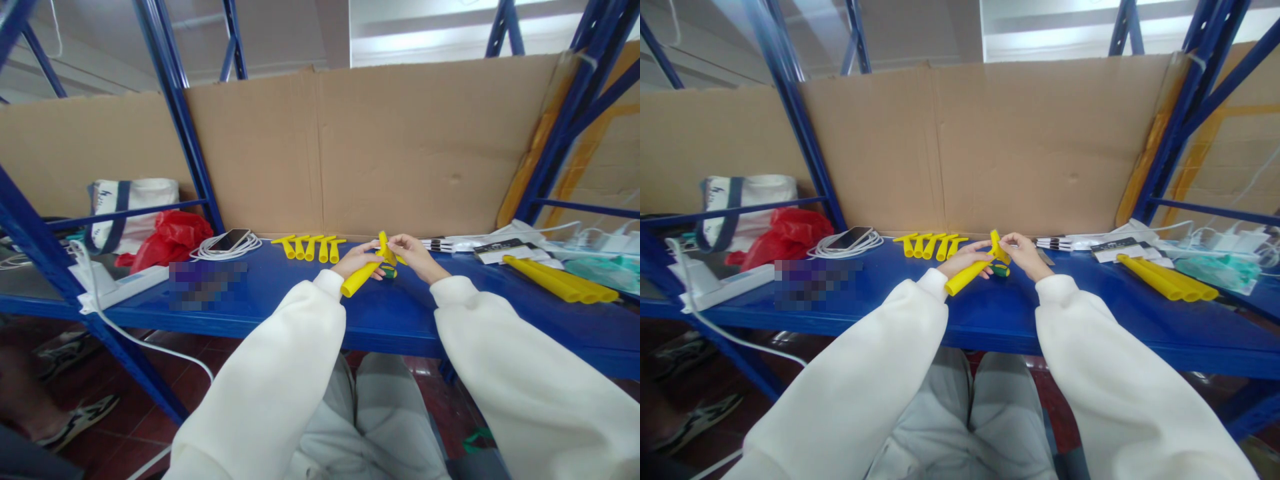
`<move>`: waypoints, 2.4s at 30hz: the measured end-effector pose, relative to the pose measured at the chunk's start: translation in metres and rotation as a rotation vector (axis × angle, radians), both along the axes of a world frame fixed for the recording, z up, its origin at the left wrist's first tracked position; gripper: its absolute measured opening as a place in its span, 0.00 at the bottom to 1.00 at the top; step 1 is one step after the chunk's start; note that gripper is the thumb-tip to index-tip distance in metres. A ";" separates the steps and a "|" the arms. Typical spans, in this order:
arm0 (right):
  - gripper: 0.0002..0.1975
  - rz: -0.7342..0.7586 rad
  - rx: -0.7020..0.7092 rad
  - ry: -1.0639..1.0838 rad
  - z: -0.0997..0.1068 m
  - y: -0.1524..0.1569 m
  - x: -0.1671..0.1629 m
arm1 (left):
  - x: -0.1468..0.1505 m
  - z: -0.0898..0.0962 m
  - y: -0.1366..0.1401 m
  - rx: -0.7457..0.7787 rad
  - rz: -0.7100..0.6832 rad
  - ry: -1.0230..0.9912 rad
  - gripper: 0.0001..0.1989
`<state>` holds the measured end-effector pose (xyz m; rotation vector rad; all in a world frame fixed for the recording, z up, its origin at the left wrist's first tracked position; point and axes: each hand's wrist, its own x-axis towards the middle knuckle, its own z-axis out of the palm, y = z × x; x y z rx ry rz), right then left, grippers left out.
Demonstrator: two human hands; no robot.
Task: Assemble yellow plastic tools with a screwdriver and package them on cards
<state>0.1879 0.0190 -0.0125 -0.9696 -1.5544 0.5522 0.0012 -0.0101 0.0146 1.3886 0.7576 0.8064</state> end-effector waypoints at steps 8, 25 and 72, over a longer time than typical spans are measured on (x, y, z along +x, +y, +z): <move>0.21 -0.018 0.013 -0.025 0.001 -0.002 0.000 | 0.000 0.001 -0.002 0.009 0.006 0.030 0.32; 0.16 -0.101 0.108 -0.100 0.000 0.002 0.001 | 0.001 -0.001 0.000 0.033 0.007 0.046 0.31; 0.20 -0.178 -0.088 -0.199 0.004 -0.003 0.010 | 0.000 -0.001 0.002 0.004 0.064 -0.030 0.35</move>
